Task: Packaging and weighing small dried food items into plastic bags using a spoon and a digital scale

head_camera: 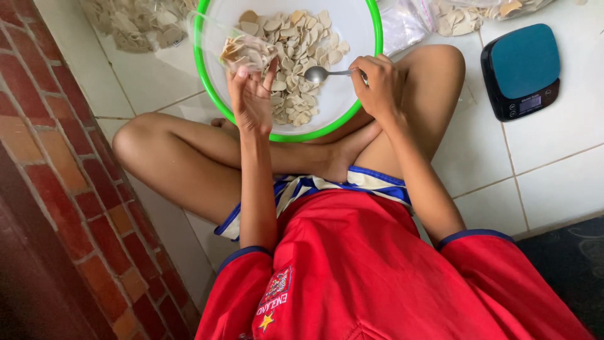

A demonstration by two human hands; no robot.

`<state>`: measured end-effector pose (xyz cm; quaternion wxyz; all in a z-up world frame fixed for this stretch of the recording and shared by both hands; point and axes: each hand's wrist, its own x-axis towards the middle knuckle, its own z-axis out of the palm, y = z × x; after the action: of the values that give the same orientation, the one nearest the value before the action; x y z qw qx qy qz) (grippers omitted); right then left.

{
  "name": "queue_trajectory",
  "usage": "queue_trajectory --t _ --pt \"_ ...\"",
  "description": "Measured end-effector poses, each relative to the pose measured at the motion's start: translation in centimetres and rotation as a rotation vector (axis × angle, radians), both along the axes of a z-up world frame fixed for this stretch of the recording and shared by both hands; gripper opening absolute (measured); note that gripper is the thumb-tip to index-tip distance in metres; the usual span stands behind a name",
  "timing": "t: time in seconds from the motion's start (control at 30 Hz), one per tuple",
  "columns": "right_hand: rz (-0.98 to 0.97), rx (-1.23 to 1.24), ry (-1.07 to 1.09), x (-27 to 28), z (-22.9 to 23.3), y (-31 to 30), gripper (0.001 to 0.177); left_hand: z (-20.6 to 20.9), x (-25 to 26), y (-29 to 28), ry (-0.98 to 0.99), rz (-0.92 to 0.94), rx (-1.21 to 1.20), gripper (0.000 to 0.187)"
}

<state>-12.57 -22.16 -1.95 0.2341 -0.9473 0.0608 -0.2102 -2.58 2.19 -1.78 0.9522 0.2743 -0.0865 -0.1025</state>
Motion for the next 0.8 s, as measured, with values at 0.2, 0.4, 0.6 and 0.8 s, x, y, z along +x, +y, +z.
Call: queue_trajectory --t 0.2,0.4,0.6,0.8 --pt "0.011 -0.017 0.045 0.0 0.1 -0.1 0.016 0.2 0.5 0.3 -0.045 0.101 0.096 0.043" --pt "-0.03 -0.143 0.092 0.4 -0.4 -0.2 0.017 0.5 1.5 1.1 0.013 0.111 0.209 0.053" --pt "-0.077 -0.373 0.294 2.4 -2.2 0.9 0.024 1.3 1.1 1.7 0.042 0.063 0.311 0.032" --pt "0.07 -0.214 0.675 5.1 -5.2 2.3 0.032 0.1 1.6 2.8 0.105 0.046 0.316 0.04"
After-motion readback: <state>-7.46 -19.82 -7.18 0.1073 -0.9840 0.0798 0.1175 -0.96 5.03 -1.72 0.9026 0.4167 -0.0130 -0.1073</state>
